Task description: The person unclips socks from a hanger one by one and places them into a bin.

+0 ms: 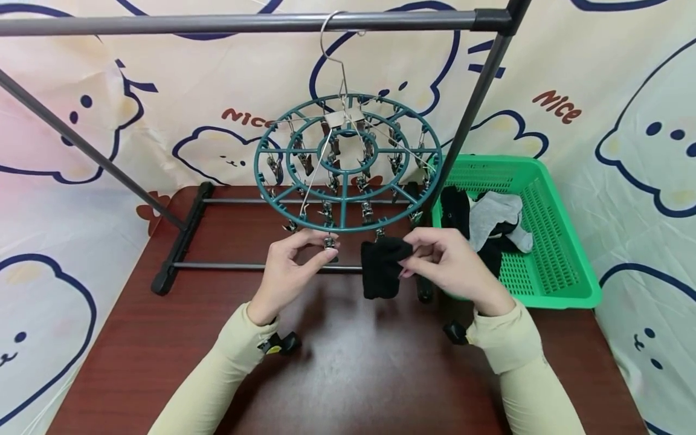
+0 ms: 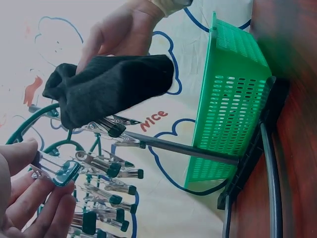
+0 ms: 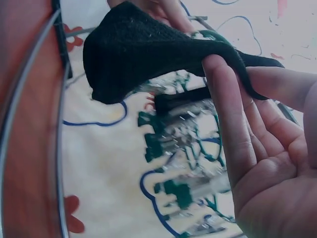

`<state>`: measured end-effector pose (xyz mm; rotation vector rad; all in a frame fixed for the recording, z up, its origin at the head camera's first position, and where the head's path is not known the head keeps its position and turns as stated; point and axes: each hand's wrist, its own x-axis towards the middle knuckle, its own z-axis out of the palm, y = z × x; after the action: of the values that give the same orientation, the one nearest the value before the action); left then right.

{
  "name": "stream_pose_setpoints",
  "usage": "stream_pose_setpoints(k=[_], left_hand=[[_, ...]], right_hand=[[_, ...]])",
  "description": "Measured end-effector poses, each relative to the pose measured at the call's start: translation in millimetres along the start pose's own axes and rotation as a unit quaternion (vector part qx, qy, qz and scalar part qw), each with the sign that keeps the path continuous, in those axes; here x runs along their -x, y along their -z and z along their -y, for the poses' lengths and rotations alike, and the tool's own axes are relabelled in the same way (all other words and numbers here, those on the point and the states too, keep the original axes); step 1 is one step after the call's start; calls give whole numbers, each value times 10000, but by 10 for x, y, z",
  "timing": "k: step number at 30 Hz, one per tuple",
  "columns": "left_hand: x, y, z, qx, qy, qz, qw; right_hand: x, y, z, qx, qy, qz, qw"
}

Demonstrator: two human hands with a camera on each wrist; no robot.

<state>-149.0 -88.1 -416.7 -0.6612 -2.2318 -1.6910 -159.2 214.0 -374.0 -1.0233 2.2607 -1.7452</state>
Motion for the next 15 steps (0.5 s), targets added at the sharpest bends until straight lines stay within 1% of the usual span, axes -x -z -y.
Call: stream_pose_setpoints(k=[6, 10, 12, 13, 15], left_hand=[[1, 5, -2, 47, 17, -40, 10000], [-2, 5, 5, 104, -5, -40, 9999], [-2, 7, 5, 135, -18, -41, 9999], [-2, 9, 4, 141, -20, -44, 9999], [-2, 11, 3, 139, -25, -54, 9999]], right_hand=[[80, 236, 117, -54, -88, -385, 9992], [168, 399, 163, -96, -288, -844, 9960], [204, 487, 169, -139, -322, -1070, 9936], [217, 532, 171, -182, -328, -1171, 9924], [232, 632, 159, -440, -239, -1316, 9900]])
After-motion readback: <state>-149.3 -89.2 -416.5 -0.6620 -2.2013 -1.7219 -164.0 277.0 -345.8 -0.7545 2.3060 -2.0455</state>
